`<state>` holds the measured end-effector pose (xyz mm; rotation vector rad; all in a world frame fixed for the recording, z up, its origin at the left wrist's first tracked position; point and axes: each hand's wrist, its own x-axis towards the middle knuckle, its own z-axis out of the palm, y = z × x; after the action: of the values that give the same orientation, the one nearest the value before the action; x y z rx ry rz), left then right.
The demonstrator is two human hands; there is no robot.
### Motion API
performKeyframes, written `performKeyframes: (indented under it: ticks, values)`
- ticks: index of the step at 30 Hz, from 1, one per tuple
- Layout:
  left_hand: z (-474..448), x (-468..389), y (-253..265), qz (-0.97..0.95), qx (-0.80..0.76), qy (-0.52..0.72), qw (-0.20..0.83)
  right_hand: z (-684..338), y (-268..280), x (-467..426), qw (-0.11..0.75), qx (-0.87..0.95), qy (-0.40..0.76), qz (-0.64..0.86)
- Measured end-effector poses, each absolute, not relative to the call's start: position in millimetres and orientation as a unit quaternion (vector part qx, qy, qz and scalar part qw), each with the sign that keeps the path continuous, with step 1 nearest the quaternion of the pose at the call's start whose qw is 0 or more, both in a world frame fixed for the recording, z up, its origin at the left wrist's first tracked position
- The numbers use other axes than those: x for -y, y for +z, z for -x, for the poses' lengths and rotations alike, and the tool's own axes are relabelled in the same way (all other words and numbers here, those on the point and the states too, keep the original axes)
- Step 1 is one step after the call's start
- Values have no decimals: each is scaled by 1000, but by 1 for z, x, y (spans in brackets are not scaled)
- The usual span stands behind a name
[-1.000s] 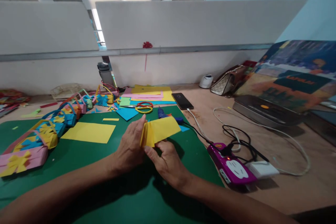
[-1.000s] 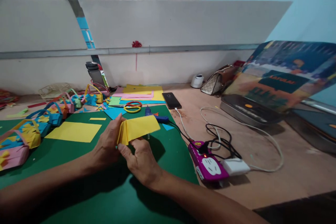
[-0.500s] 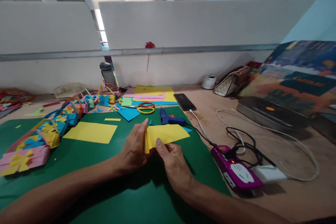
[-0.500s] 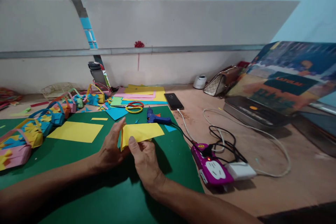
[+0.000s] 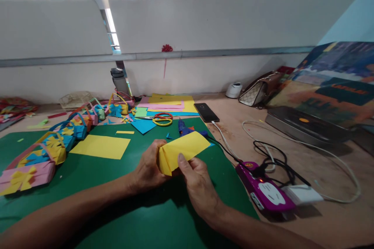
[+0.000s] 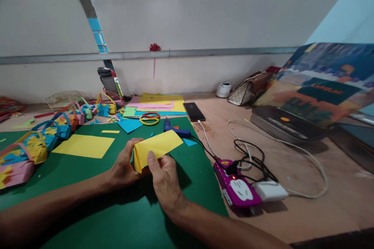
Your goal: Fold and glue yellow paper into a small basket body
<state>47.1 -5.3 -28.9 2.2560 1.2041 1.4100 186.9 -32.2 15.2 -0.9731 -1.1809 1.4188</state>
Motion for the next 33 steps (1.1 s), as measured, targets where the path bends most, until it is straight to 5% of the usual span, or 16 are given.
performKeyframes:
  ticks: [15,33]
  values:
    - [-44,4,-38,-786,-430,440,59,-188,15,25,463,559,566,390]
    - [-49,11,-29,-756,-448,445,173,-187,17,28,464,510,594,415]
